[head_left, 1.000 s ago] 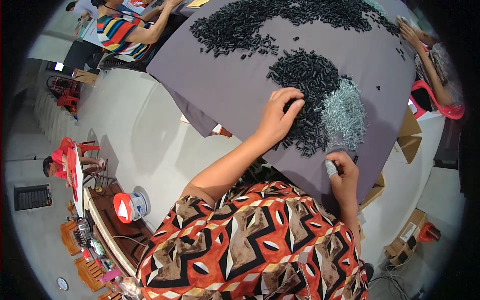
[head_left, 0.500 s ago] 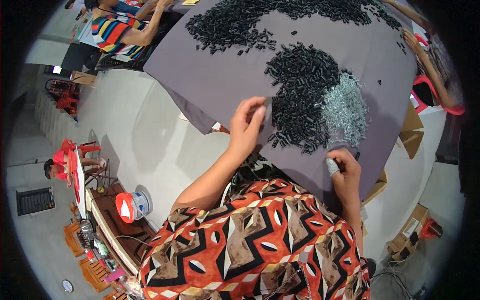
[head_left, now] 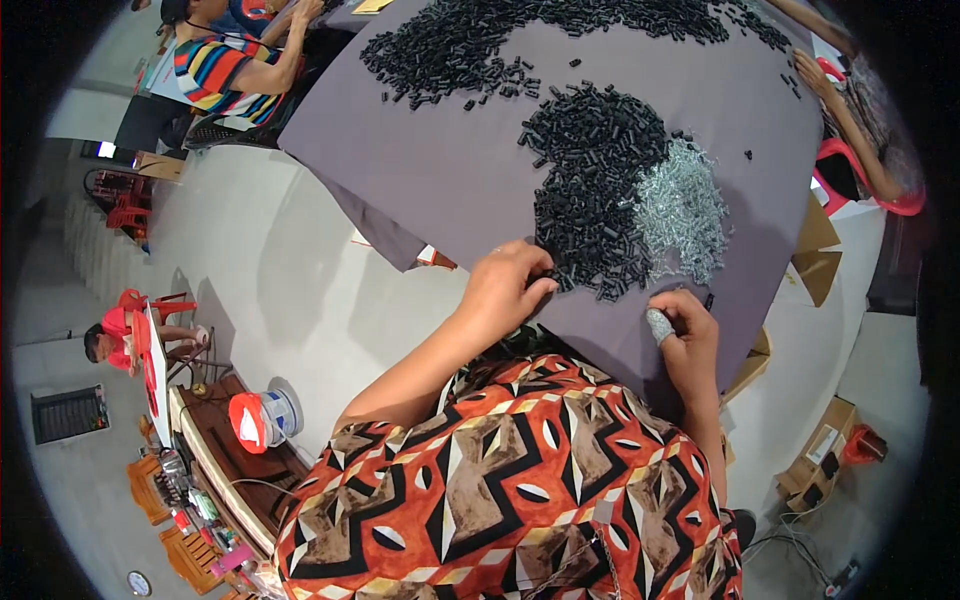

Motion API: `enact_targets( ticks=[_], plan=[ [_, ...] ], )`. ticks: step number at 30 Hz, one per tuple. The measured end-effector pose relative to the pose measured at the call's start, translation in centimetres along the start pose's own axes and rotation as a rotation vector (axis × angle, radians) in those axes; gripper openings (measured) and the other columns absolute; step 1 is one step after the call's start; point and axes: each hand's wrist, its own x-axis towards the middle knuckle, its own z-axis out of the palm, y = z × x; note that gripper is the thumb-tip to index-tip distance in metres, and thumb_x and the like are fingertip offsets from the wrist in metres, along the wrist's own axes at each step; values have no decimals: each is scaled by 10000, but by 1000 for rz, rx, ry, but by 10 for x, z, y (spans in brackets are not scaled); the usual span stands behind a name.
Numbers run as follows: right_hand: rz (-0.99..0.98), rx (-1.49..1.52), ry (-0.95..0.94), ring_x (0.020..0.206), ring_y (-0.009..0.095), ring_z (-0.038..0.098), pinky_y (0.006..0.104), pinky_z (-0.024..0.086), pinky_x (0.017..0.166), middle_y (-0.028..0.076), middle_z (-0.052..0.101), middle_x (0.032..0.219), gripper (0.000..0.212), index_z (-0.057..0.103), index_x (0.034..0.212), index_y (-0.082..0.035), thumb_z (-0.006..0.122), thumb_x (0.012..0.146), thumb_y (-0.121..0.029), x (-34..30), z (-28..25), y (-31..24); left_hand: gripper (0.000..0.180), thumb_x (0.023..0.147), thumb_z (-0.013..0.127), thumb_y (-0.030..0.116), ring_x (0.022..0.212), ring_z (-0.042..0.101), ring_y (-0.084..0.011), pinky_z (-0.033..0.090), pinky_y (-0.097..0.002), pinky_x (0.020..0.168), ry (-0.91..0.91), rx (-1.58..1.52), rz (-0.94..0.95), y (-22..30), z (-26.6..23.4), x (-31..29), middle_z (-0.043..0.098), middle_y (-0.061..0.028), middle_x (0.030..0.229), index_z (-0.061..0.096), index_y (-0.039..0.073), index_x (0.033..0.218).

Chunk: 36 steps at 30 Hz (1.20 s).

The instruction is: Assembling small silver and black components together by hand.

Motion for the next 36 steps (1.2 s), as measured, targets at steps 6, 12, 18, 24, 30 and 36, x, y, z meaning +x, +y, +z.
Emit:
enact_targets(
  ticks=[6, 12, 18, 24, 30, 36],
  plan=[
    [-1, 47, 4, 737, 79, 496, 219, 406, 660, -1, 560, 834, 223, 656, 981, -9, 623, 789, 98, -1, -1, 0, 256, 820, 776, 70, 772, 627, -268, 520, -363, 694, -35, -104, -26, 4, -1, 2, 632, -120, 914, 652, 23, 1040],
    [-19, 148, 25, 757, 75, 519, 212, 418, 677, -4, 574, 850, 228, 655, 986, 7, 613, 788, 111, -1, -1, 13, 241, 824, 758, 26, 806, 628, -251, 520, -344, 713, -94, -96, 20, 1, -9, 0, 637, -122, 962, 665, 17, 1046],
    [157, 333, -23, 819, 96, 639, 224, 515, 669, 26, 643, 1003, 170, 679, 1043, -7, 616, 902, 65, -3, -8, 12, 181, 866, 705, -12, 911, 632, -188, 518, -307, 763, -31, -436, -13, 13, -9, -6, 661, -86, 1028, 702, 12, 1046],
    [131, 422, -62, 872, 112, 636, 233, 524, 744, 52, 636, 1025, 208, 689, 1013, 28, 600, 850, 120, -5, -6, -20, 271, 982, 613, 14, 1002, 637, -122, 528, -268, 862, -246, -941, -149, 43, 9, -9, 682, -79, 1117, 642, 0, 1250],
    [-25, 360, -50, 930, 128, 639, 250, 508, 802, 61, 647, 996, 241, 700, 1018, 13, 615, 817, 116, -7, -2, -32, 219, 1002, 595, 42, 982, 658, -122, 547, -273, 859, -405, -1274, -342, 54, 30, 0, 691, -55, 1067, 630, 17, 1217],
    [-18, 381, -29, 871, 131, 644, 243, 499, 778, 57, 654, 941, 230, 700, 998, 7, 637, 796, 96, -11, 1, -33, 138, 985, 638, 80, 818, 639, -87, 541, -254, 755, -346, -1354, -388, 53, 43, -3, 679, -27, 942, 663, 32, 1112]
  ],
)
